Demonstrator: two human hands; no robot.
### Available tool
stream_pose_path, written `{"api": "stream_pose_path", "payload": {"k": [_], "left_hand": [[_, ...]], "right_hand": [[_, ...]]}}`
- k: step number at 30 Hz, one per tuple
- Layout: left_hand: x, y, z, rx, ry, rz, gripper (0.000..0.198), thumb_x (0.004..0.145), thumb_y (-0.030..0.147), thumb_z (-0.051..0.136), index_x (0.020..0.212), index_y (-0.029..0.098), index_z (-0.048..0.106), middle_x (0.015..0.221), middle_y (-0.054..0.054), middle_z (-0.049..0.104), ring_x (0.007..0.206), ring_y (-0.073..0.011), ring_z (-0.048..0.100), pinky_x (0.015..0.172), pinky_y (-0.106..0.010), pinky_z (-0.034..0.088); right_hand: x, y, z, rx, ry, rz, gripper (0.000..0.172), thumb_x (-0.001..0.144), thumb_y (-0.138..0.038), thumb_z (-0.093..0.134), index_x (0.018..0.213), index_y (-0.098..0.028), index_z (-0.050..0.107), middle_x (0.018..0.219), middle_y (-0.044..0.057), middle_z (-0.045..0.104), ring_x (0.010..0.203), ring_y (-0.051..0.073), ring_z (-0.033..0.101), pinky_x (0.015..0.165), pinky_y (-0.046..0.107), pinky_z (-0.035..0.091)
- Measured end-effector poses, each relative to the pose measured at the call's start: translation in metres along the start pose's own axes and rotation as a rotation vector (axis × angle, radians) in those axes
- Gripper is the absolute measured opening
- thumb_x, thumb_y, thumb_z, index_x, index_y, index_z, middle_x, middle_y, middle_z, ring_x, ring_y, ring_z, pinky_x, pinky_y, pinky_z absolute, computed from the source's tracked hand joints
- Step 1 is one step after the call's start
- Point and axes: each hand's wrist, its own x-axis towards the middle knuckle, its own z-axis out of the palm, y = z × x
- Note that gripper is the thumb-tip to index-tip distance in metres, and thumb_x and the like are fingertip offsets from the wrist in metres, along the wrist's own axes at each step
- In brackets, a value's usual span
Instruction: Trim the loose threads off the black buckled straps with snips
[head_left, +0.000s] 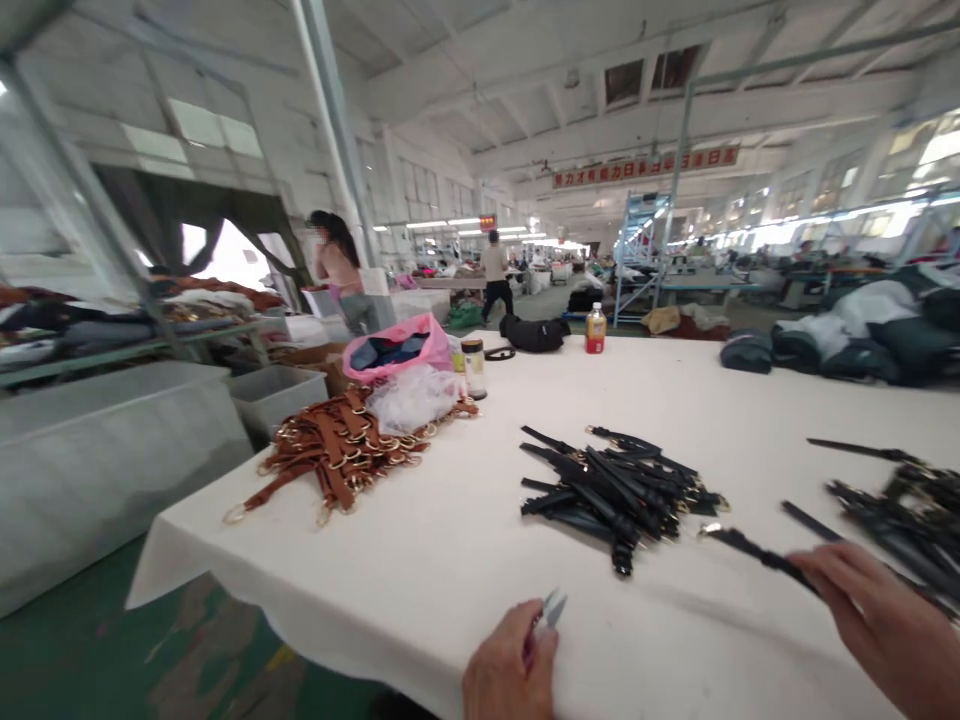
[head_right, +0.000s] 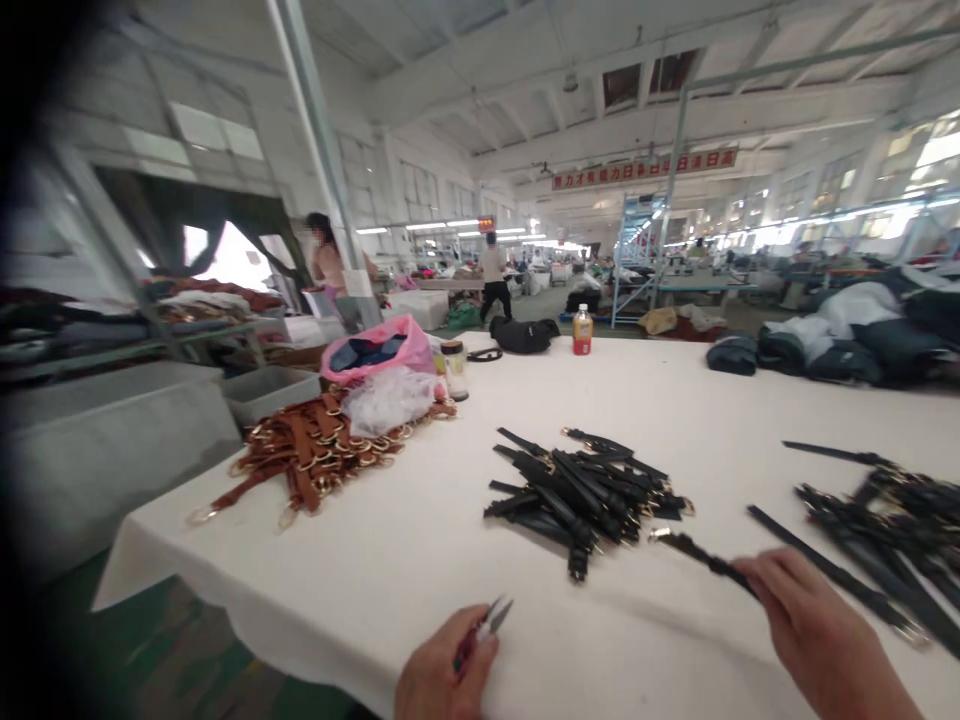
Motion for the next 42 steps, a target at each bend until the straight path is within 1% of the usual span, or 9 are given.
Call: {"api": "stream_pose_path", "payload": {"k": [4,7,10,15,18,25,32,38,42], "left_hand": [[0.002,-0.003,0.001,-0.05,-0.036,-0.031,0.026,0.083,0.032,0.044,0.098,0.029,0.065,0.089,0.001,0.072,0.082,-0.019,0.065,0.075,-0.032,0.046],[0.003,-0.002,0.0,-0.064,-0.032,-0.045,0.026,0.084,0.034,0.043,0.097,0.03,0.065,0.089,0.002,0.072,0.082,-0.0191,0.065,0.075,-0.033,0.046],[0.002,-0.001,0.001,-0.053,-0.019,-0.058,0.027,0.084,0.036,0.043,0.098,0.03,0.065,0.089,0.001,0.072,0.083,-0.0198,0.065,0.076,-0.033,0.046],[0.002,-0.005,0.005,-0.015,0.002,-0.074,0.028,0.083,0.04,0.044,0.1,0.031,0.065,0.092,0.001,0.072,0.086,-0.0204,0.065,0.075,-0.032,0.046],[0.002,-0.011,0.007,0.011,0.028,-0.064,0.031,0.083,0.045,0.045,0.101,0.031,0.065,0.09,0.001,0.073,0.085,-0.02,0.067,0.071,-0.03,0.048],[0.001,-0.016,0.011,-0.015,0.071,-0.012,0.031,0.083,0.046,0.046,0.1,0.029,0.066,0.093,0.001,0.073,0.085,-0.0203,0.067,0.074,-0.03,0.05],[0.0,-0.008,0.005,0.028,0.025,-0.005,0.032,0.086,0.044,0.044,0.104,0.028,0.064,0.097,-0.002,0.072,0.088,-0.0207,0.066,0.078,-0.032,0.049],[0.001,-0.003,-0.002,0.095,-0.085,-0.001,0.033,0.086,0.043,0.044,0.108,0.026,0.062,0.101,-0.003,0.071,0.091,-0.0218,0.065,0.081,-0.034,0.049],[0.001,0.001,-0.001,0.106,-0.085,-0.038,0.033,0.086,0.041,0.044,0.11,0.027,0.061,0.103,-0.003,0.07,0.094,-0.023,0.064,0.083,-0.034,0.047]], "right_hand": [[0.026,0.074,-0.039,-0.398,0.174,0.087,0.04,0.092,-0.04,0.03,0.103,-0.023,0.064,0.101,0.015,0.062,0.081,0.024,0.061,0.063,0.036,0.045],[0.039,0.088,-0.04,-0.532,0.192,0.145,0.04,0.091,-0.042,0.034,0.106,-0.022,0.065,0.102,0.017,0.062,0.087,0.029,0.059,0.064,0.04,0.044],[0.046,0.042,-0.011,-0.366,0.096,0.093,0.038,0.088,-0.04,0.046,0.116,-0.018,0.06,0.109,0.018,0.061,0.102,0.032,0.055,0.078,0.045,0.046],[0.062,-0.093,0.051,0.155,-0.193,-0.03,0.028,0.087,-0.029,0.051,0.112,-0.021,0.06,0.114,0.009,0.06,0.105,0.022,0.055,0.09,0.037,0.046],[0.079,-0.135,0.074,0.186,-0.314,0.005,0.03,0.084,-0.023,0.054,0.113,-0.02,0.061,0.109,0.008,0.062,0.105,0.022,0.054,0.089,0.036,0.045],[0.088,-0.142,0.072,0.17,-0.3,0.081,0.033,0.074,-0.018,0.06,0.107,-0.02,0.061,0.1,0.008,0.063,0.097,0.024,0.055,0.083,0.036,0.044],[0.04,-0.141,0.036,0.398,-0.169,0.242,0.009,0.075,-0.027,0.06,0.081,-0.02,0.056,0.074,-0.001,0.058,0.066,0.015,0.053,0.062,0.027,0.044],[-0.012,-0.138,0.022,0.295,-0.405,0.25,0.017,0.077,-0.024,0.057,0.092,-0.02,0.061,0.095,0.007,0.059,0.081,0.02,0.057,0.076,0.035,0.047],[-0.018,-0.14,0.003,0.305,-0.526,0.172,0.043,0.069,-0.011,0.053,0.111,-0.02,0.061,0.117,0.011,0.055,0.105,0.025,0.054,0.09,0.036,0.044]]}}
